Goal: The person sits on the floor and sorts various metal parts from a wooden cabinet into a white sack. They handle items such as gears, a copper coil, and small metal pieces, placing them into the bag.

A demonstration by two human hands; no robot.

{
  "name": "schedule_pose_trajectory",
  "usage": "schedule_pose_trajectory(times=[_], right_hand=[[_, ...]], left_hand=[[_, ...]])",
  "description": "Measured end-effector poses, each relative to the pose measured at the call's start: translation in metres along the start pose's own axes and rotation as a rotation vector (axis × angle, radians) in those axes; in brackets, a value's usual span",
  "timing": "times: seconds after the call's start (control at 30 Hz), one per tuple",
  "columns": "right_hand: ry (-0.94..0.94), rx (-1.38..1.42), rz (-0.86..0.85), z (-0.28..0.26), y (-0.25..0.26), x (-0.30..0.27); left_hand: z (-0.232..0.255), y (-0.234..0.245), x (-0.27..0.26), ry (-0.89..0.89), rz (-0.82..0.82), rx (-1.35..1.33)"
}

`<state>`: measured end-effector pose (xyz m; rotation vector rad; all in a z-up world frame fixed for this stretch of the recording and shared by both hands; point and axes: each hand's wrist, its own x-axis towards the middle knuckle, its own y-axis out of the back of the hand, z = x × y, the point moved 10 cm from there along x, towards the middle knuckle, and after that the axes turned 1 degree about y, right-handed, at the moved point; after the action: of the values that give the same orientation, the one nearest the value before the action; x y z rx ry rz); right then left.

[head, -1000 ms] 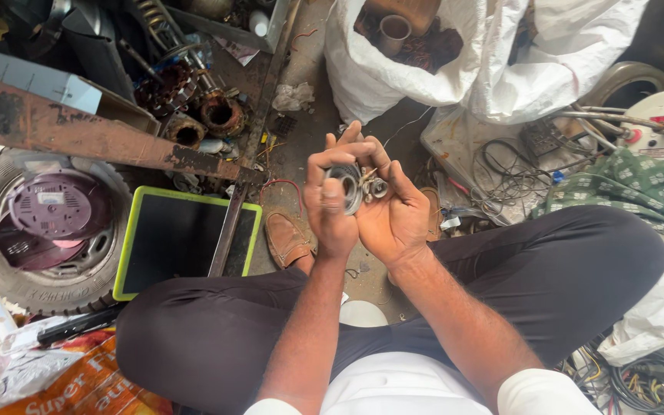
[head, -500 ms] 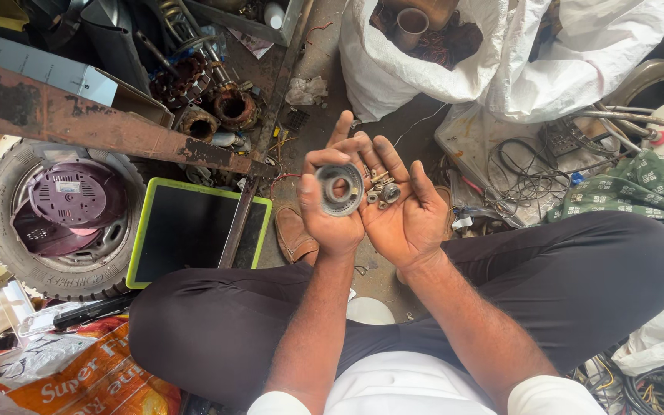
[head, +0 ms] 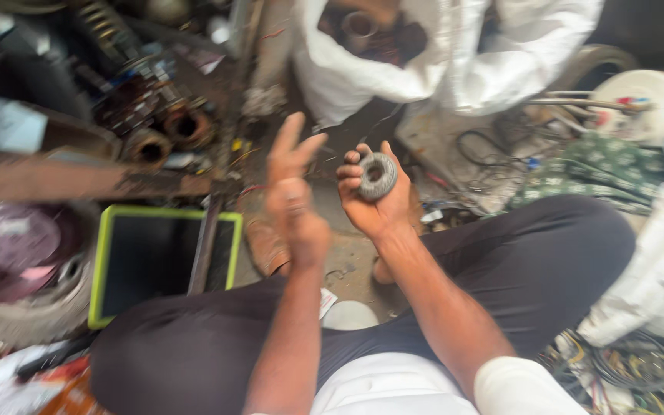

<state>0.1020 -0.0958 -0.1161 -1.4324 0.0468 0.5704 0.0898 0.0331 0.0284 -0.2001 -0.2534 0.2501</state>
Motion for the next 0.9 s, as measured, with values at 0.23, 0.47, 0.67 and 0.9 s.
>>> schedule_pose_trajectory(times=[0.23, 0.47, 0.67, 0.9], right_hand=[[0.562, -0.156, 0.083, -0.256, 0.011, 0.074], [0.644, -0.579, 0.511, -0.484, 0.022, 0.106], [0.687, -0.731, 0.399, -0.521, 0.014, 0.101], [1.145, -0.864, 0.252, -0.505, -0.052, 0.080]], left_hand=[[0.026, 0.024, -0.010, -0.034, 0.144, -0.095], [0.023, 0.008, -0.014, -0.024, 0.023, -0.051], [0.043, 0.011, -0.005, -0.062, -0.121, 0.043], [0.112, -0.033, 0.015, -0.224, -0.439, 0.186]])
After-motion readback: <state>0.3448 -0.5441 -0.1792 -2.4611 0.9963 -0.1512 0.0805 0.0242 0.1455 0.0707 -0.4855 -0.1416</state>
